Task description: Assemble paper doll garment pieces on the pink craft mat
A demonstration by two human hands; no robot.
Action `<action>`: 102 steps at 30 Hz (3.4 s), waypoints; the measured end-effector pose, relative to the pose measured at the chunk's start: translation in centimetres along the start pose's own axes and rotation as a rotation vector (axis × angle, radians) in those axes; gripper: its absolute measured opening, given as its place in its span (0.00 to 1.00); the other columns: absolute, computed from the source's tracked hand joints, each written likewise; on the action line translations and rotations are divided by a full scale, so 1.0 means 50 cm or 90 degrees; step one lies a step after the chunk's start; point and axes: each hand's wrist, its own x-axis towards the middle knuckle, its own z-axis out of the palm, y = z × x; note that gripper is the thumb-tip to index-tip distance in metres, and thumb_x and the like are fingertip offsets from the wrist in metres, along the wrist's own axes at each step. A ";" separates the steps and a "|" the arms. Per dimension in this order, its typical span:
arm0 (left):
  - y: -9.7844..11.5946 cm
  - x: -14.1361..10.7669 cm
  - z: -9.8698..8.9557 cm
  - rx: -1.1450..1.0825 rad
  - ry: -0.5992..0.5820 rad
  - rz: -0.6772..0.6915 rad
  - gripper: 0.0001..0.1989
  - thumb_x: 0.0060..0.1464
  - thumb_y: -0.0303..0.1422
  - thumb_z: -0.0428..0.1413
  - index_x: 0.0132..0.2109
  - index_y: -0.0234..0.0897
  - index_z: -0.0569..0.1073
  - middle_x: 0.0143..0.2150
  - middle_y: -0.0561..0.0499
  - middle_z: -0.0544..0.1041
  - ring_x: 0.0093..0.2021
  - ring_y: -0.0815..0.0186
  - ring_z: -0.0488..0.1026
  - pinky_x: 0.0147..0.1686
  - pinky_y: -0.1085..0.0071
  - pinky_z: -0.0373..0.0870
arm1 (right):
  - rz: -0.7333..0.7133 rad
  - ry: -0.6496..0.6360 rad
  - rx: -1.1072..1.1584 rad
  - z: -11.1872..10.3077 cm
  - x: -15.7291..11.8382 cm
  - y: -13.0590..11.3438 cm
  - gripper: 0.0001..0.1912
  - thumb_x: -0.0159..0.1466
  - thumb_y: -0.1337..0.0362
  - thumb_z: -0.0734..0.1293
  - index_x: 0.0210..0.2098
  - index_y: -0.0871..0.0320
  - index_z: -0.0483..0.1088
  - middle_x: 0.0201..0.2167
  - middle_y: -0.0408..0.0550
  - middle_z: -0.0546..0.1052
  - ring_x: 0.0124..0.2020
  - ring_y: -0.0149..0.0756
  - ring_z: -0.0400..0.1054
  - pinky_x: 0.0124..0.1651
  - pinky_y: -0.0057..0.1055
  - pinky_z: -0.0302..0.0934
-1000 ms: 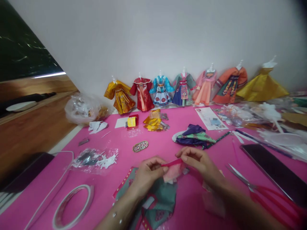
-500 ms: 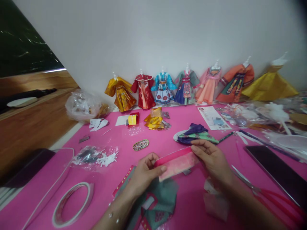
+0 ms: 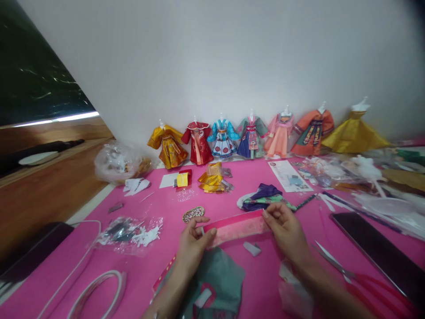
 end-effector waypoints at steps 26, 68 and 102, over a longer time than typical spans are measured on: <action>-0.027 0.019 -0.011 -0.015 0.005 0.080 0.20 0.47 0.41 0.63 0.35 0.42 0.58 0.18 0.64 0.66 0.18 0.73 0.59 0.22 0.77 0.52 | -0.085 -0.146 -0.179 -0.014 -0.004 0.007 0.12 0.60 0.61 0.66 0.37 0.56 0.81 0.36 0.50 0.78 0.39 0.43 0.73 0.39 0.35 0.65; -0.032 0.016 -0.025 0.191 0.028 0.172 0.13 0.50 0.31 0.54 0.38 0.39 0.83 0.38 0.46 0.84 0.37 0.60 0.78 0.41 0.65 0.74 | -0.094 -0.150 -0.249 -0.029 0.003 0.020 0.19 0.61 0.60 0.62 0.44 0.59 0.79 0.44 0.54 0.78 0.45 0.42 0.73 0.42 0.35 0.67; -0.022 -0.019 0.005 0.737 -0.270 0.353 0.16 0.66 0.36 0.50 0.56 0.37 0.74 0.60 0.40 0.74 0.59 0.51 0.69 0.61 0.46 0.60 | -0.070 -0.265 -0.707 -0.050 0.007 -0.003 0.12 0.64 0.68 0.62 0.35 0.56 0.79 0.36 0.50 0.76 0.35 0.38 0.70 0.33 0.30 0.52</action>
